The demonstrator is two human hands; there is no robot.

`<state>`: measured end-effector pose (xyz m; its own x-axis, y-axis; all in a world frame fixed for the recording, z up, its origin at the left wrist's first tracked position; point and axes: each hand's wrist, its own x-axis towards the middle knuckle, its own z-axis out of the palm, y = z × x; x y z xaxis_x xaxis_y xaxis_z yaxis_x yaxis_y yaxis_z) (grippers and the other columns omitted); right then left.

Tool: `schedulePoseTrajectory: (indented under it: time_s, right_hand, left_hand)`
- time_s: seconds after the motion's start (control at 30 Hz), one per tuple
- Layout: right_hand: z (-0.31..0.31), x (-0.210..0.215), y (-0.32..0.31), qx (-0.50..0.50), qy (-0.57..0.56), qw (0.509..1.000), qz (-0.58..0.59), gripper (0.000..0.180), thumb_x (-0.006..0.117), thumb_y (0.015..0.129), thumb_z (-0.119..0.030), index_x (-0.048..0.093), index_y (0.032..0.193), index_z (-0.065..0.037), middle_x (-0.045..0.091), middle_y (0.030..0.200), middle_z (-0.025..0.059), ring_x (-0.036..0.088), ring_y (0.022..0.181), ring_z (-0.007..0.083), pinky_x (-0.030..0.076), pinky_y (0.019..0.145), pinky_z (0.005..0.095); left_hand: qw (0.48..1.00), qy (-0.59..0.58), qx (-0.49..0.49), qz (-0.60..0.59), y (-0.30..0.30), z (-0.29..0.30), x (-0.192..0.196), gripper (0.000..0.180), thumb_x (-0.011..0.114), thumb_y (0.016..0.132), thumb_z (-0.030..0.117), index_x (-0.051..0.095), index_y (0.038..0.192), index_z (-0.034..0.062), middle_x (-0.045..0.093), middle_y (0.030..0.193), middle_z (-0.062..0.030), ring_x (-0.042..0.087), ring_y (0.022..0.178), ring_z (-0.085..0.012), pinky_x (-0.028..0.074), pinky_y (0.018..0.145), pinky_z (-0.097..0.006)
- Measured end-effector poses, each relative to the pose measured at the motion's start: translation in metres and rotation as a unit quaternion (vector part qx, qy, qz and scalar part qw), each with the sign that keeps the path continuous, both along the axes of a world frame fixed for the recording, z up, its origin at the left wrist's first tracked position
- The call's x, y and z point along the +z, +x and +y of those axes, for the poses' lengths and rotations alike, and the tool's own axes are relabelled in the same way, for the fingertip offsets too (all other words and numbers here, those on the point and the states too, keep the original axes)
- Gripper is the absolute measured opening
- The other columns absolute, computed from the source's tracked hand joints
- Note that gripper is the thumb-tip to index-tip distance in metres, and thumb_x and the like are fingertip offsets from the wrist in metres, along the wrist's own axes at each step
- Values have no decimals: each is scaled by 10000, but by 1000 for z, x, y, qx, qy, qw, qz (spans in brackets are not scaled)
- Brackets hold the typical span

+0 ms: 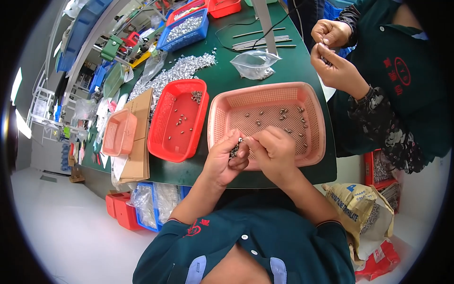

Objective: Sorting and inspecting small metal components on a factory assembly line.

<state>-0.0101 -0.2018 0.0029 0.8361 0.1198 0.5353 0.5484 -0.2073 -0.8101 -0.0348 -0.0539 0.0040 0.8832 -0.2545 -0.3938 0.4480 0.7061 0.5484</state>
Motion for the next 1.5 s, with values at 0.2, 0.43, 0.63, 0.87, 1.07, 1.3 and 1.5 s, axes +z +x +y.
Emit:
schedulePoseTrajectory:
  time_s: [0.2,0.43,0.63,0.87,1.07,1.3,1.5]
  right_hand:
    - [-8,9,5,27,-70,997,-10,131,674,723,-91,579,651,-39,503,573,76,507,529,245,389,483,343]
    - [-9,6,4,13,-61,997,-39,123,672,725,-84,583,662,-26,520,588,85,524,544,245,402,499,339]
    - [-10,1,5,31,51,994,93,110,653,762,-53,587,702,10,515,591,91,507,535,191,382,486,304]
    - [-13,9,11,49,20,996,70,122,662,759,-65,584,698,8,513,589,86,505,523,191,379,479,300]
    - [-14,7,15,55,-21,998,-35,140,664,756,-71,575,681,6,508,583,88,504,518,199,374,471,306]
    - [-6,2,8,62,19,996,66,137,648,762,-31,561,663,9,469,567,81,462,510,164,345,470,293]
    - [-25,3,11,36,119,974,189,184,627,803,-19,537,647,20,443,586,-2,398,543,69,309,482,230]
  left_hand:
    - [992,107,29,-52,-3,-7,3,157,484,936,229,444,872,91,513,616,-70,306,385,-64,215,357,-181]
    - [988,128,17,-84,-1,-11,10,170,493,933,229,438,859,86,509,613,-60,311,397,-56,214,360,-180]
    - [989,144,-19,-37,0,-8,17,196,473,938,256,503,876,72,504,591,-62,310,383,-56,221,347,-180]
    - [985,166,-45,-28,2,0,18,238,461,935,257,533,842,49,481,580,-37,291,385,-51,213,350,-178]
    - [987,143,-68,-39,3,3,17,261,470,934,263,532,804,45,452,555,-12,276,392,-46,196,349,-188]
    - [979,190,-54,-49,2,6,15,171,511,909,193,541,810,56,467,583,27,284,402,-22,186,357,-170]
    - [977,210,46,-7,0,30,10,172,530,890,205,532,817,50,445,560,27,289,387,-37,189,354,-194]
